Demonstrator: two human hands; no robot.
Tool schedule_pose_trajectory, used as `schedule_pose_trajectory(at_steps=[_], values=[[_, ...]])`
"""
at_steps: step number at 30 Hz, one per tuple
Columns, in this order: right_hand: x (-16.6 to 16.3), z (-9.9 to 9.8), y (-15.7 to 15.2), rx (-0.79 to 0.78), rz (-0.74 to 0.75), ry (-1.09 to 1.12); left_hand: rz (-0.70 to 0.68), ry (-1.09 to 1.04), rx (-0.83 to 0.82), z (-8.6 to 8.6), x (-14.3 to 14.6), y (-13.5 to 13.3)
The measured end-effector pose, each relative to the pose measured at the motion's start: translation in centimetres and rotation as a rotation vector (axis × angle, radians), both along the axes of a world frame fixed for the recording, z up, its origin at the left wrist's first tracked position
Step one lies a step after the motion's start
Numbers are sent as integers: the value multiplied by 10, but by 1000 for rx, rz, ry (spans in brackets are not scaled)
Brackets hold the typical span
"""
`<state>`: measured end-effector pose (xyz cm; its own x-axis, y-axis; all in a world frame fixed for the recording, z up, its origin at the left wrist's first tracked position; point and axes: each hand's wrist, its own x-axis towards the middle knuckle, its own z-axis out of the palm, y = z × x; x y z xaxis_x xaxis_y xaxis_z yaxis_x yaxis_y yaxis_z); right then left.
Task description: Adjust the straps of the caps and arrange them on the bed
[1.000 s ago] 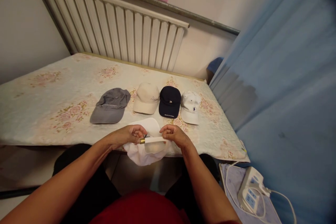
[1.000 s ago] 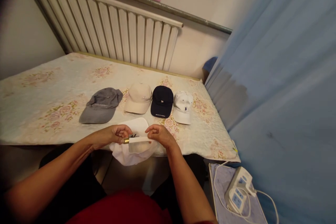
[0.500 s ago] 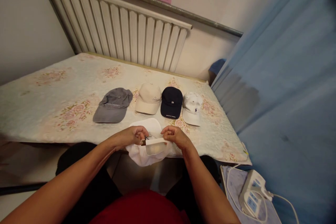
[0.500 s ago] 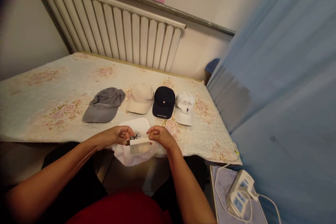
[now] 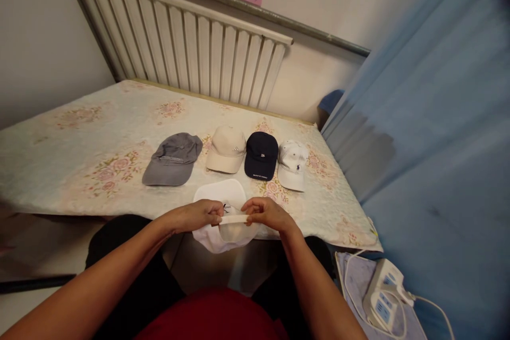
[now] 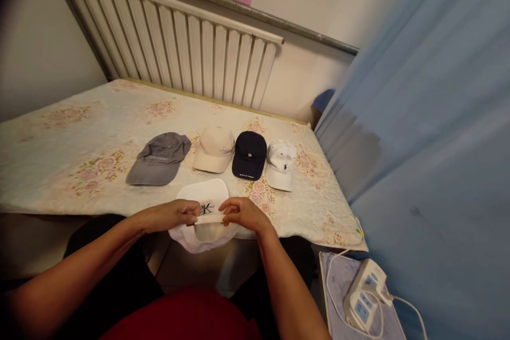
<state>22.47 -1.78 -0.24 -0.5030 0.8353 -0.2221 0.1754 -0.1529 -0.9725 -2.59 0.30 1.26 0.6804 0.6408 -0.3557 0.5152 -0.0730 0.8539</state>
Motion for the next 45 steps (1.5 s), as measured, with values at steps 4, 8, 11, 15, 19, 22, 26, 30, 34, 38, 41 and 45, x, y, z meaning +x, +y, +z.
schedule_pose_trajectory(at_steps=[4,8,11,15,19,22,26,30,34,38,41,45], values=[[2,2,-5,-7,4,-73,27,-48,1,1,0,1],[1,1,-9,5,-29,-93,58,-92,-27,3,0,4],[-5,5,-12,7,-5,-94,34,-95,-28,12,1,4],[-22,18,-15,10,67,-94,-83,-85,30,32,9,0],[-39,32,-16,54,102,-102,-111,-60,144,51,17,-5],[-47,33,-15,73,124,-126,-69,-38,214,57,19,-6],[-54,26,-15,88,71,-129,-21,-45,333,54,18,-4],[-62,18,-15,-13,-33,14,81,-51,495,50,17,0],[-68,20,-12,-89,-164,212,433,-124,728,56,9,0],[-70,34,-8,-95,-356,488,733,-202,749,62,-2,-8],[-71,48,-5,-98,-517,705,868,-271,723,55,-5,-17],[-73,59,-4,-132,-700,918,946,-357,746,30,3,-28]])
